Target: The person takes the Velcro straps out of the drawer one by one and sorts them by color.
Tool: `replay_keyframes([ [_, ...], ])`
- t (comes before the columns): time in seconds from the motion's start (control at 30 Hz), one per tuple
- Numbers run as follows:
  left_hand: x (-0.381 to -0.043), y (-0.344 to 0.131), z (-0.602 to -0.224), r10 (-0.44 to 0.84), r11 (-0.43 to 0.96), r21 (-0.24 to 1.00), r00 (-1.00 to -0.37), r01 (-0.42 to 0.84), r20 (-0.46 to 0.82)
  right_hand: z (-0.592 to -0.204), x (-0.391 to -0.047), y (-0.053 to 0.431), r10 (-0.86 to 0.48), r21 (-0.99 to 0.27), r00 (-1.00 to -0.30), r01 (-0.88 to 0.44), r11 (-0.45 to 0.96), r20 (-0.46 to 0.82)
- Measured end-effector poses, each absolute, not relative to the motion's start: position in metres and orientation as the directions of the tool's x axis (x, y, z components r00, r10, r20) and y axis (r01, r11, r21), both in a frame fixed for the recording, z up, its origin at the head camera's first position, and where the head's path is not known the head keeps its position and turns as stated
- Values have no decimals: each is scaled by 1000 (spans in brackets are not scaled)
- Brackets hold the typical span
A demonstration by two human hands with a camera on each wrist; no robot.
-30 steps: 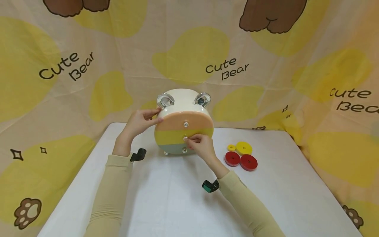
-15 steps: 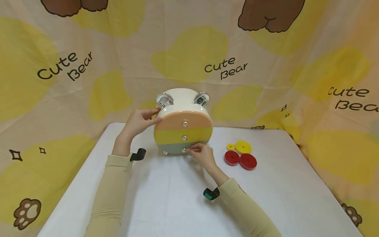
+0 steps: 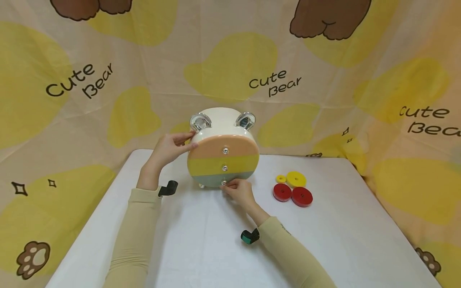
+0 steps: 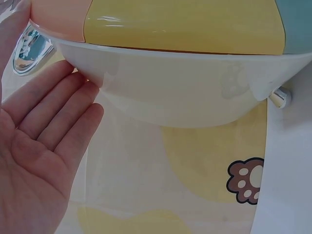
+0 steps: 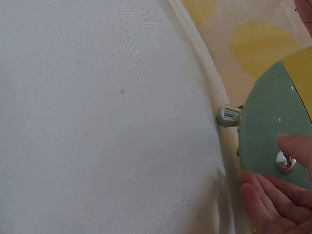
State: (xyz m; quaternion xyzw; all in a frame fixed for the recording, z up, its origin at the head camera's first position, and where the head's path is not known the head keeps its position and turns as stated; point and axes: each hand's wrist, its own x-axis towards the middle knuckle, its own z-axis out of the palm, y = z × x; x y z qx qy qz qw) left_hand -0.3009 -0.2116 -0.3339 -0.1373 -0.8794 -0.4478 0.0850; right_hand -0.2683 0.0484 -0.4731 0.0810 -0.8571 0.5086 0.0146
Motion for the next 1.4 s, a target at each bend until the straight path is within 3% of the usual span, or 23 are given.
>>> replay_keyframes([
  [1.4, -301, -212, -333, 160, 583, 757, -955, 295, 249, -475, -270, 38, -43, -899, -994, -107, 425, 98],
])
